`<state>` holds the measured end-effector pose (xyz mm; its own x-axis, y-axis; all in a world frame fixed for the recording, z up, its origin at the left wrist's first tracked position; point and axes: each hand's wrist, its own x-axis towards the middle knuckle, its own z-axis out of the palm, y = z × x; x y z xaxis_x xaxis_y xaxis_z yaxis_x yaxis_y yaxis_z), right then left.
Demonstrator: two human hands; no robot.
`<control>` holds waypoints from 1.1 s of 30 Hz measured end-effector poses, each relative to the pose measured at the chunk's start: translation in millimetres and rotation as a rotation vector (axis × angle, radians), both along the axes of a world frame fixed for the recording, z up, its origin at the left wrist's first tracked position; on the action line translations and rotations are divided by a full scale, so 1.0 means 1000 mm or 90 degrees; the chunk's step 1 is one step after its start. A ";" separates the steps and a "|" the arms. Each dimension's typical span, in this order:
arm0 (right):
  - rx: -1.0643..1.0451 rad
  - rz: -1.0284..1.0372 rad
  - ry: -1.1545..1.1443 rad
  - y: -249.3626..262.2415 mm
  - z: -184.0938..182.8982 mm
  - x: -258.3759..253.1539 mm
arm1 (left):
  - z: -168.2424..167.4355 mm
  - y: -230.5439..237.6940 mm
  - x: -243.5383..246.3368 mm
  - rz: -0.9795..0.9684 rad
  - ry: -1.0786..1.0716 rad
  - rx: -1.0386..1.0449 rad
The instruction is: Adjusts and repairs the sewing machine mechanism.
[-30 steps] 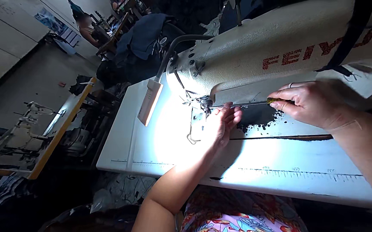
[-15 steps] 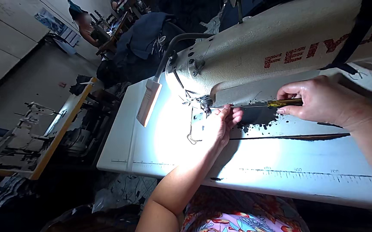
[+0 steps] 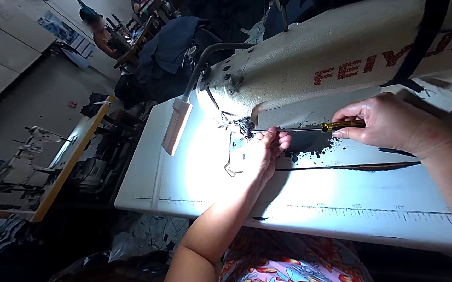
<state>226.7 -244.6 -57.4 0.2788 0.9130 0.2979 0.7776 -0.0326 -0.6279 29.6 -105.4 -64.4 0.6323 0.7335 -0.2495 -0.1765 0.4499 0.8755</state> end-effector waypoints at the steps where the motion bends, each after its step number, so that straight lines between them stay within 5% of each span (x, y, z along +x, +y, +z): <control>1: 0.004 0.002 0.001 0.000 0.000 0.000 | 0.000 0.000 0.000 -0.002 0.001 0.003; 11: 0.006 -0.001 -0.019 0.000 -0.003 0.000 | 0.001 0.000 0.000 0.000 0.014 0.006; 29: 0.209 0.002 -0.114 0.011 -0.040 -0.003 | -0.001 0.002 0.002 0.003 0.014 0.006; 33: 0.211 -0.007 -0.101 0.011 -0.037 -0.003 | 0.011 -0.003 -0.010 -0.012 0.115 0.028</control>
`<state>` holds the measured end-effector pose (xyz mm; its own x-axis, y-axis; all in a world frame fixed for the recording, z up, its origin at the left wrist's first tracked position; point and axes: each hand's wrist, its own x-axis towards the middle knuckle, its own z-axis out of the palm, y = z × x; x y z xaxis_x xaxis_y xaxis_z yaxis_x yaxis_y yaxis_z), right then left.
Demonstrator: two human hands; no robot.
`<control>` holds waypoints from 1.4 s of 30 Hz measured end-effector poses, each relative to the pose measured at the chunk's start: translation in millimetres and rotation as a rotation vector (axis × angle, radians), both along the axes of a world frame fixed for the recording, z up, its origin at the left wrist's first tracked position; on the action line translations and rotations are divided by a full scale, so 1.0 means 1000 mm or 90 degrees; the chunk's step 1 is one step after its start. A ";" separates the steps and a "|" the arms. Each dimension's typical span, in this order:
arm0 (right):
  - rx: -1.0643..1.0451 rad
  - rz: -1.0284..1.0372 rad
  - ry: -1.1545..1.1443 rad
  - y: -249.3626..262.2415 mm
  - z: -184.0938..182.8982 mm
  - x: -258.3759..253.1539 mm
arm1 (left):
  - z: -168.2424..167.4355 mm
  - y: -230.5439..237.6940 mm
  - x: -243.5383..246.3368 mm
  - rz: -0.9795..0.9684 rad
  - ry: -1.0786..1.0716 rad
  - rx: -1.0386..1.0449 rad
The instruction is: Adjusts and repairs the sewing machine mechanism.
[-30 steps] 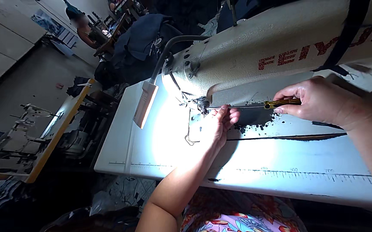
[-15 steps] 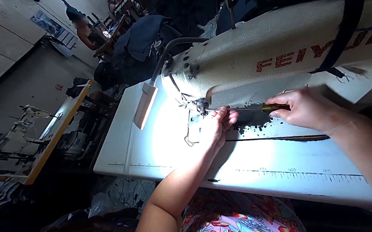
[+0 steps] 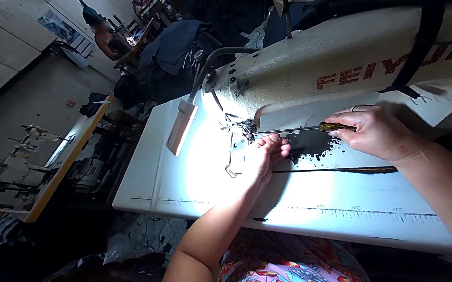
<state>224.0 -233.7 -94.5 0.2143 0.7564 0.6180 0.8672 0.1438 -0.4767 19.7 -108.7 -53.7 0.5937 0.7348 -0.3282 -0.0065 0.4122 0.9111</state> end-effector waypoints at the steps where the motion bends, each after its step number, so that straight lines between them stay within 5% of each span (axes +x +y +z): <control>1: 0.000 -0.002 0.004 0.000 0.001 0.000 | 0.001 0.001 -0.006 -0.010 0.034 0.024; 10: -0.018 -0.003 -0.007 0.000 0.005 0.002 | -0.012 0.062 -0.055 0.009 0.205 0.419; 18: -0.057 -0.029 -0.010 -0.004 0.012 0.003 | -0.015 0.088 -0.046 -0.045 0.119 0.406; 29: -0.080 -0.075 -0.031 0.002 0.009 -0.007 | -0.029 0.108 -0.045 -0.136 0.101 0.581; 37: -0.076 -0.065 -0.043 0.001 0.008 -0.006 | -0.048 0.108 -0.040 -0.121 -0.033 0.649; 42: -0.107 -0.049 0.013 -0.002 0.016 -0.004 | -0.051 0.112 -0.040 -0.100 0.002 0.680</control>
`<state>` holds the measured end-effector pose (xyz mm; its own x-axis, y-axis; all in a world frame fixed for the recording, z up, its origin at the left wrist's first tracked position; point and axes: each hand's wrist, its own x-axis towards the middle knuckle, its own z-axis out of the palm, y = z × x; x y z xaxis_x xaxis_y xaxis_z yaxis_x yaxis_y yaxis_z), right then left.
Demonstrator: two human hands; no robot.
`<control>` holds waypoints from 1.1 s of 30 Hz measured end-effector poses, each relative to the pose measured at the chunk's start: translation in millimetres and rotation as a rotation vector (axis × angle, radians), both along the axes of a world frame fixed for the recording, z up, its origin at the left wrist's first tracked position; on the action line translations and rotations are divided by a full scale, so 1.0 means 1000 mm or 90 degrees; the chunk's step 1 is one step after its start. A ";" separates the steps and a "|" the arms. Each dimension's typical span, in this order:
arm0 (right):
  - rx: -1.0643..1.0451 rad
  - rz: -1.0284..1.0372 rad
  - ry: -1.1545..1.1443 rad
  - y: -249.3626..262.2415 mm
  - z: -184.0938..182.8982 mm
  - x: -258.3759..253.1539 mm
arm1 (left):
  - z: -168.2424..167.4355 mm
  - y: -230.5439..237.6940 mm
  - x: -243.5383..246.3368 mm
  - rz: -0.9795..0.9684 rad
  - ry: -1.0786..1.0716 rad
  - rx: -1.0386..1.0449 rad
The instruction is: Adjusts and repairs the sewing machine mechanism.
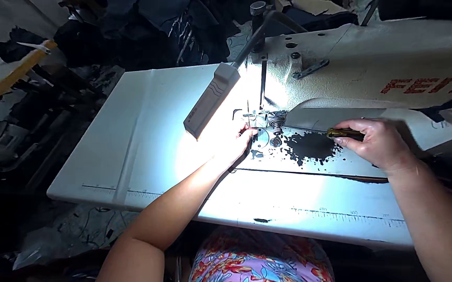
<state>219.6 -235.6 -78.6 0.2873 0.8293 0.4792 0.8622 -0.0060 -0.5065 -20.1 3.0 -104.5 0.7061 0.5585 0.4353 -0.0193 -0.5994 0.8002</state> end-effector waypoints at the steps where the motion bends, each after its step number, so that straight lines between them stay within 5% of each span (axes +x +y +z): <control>1: -0.011 -0.001 0.014 -0.002 0.002 0.001 | 0.000 -0.001 0.000 0.011 0.005 -0.006; 9: -0.040 -0.004 0.045 0.000 0.000 0.002 | 0.038 -0.042 -0.019 0.129 0.180 -0.053; 12: -0.030 0.011 0.069 0.002 -0.002 0.001 | 0.058 -0.067 -0.011 -0.001 0.235 -0.333; 16: 0.015 0.016 0.045 0.003 -0.006 -0.001 | 0.051 -0.094 0.021 -0.099 0.049 -0.693; 22: 0.074 -0.015 -0.016 0.003 -0.012 0.003 | 0.041 -0.104 0.047 -0.071 -0.099 -0.788; 33: 0.072 -0.037 -0.035 0.005 -0.015 0.003 | 0.034 -0.089 0.054 -0.119 -0.085 -0.798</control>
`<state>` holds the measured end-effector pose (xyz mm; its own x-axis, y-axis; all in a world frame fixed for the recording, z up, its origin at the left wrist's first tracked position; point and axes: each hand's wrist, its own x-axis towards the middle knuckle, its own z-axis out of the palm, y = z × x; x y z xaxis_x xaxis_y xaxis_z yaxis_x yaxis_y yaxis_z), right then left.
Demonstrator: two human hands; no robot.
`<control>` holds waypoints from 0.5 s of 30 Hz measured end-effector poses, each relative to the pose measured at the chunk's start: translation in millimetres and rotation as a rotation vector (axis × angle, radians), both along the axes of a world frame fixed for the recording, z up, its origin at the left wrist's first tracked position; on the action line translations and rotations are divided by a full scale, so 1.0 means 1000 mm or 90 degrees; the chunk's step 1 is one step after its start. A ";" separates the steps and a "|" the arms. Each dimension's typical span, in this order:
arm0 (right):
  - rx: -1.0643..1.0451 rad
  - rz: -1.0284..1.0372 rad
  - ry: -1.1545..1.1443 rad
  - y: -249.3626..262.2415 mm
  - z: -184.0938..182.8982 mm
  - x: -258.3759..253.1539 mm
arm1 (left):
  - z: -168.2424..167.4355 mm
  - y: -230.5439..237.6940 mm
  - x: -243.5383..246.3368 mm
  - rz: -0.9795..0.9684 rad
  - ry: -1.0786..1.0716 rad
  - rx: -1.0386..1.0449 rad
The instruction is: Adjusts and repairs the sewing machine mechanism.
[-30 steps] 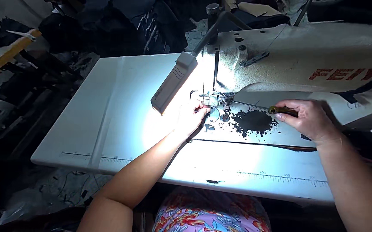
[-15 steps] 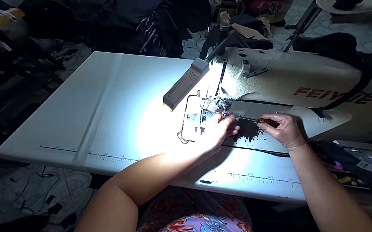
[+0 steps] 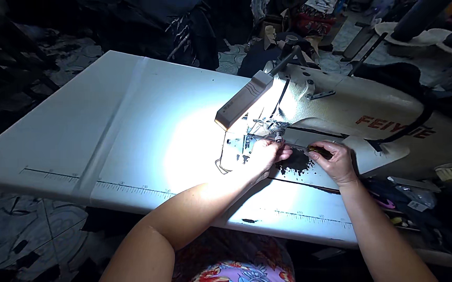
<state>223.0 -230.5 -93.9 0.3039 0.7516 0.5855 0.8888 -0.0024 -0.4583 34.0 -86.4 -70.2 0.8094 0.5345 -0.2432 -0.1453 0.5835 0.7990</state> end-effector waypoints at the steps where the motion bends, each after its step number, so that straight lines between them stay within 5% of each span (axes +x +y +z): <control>1: 0.003 0.000 0.001 0.000 0.000 0.000 | 0.001 0.001 0.001 0.002 -0.004 -0.010; 15: 0.004 -0.017 0.018 0.001 0.001 -0.003 | 0.001 0.006 0.001 -0.006 -0.001 -0.024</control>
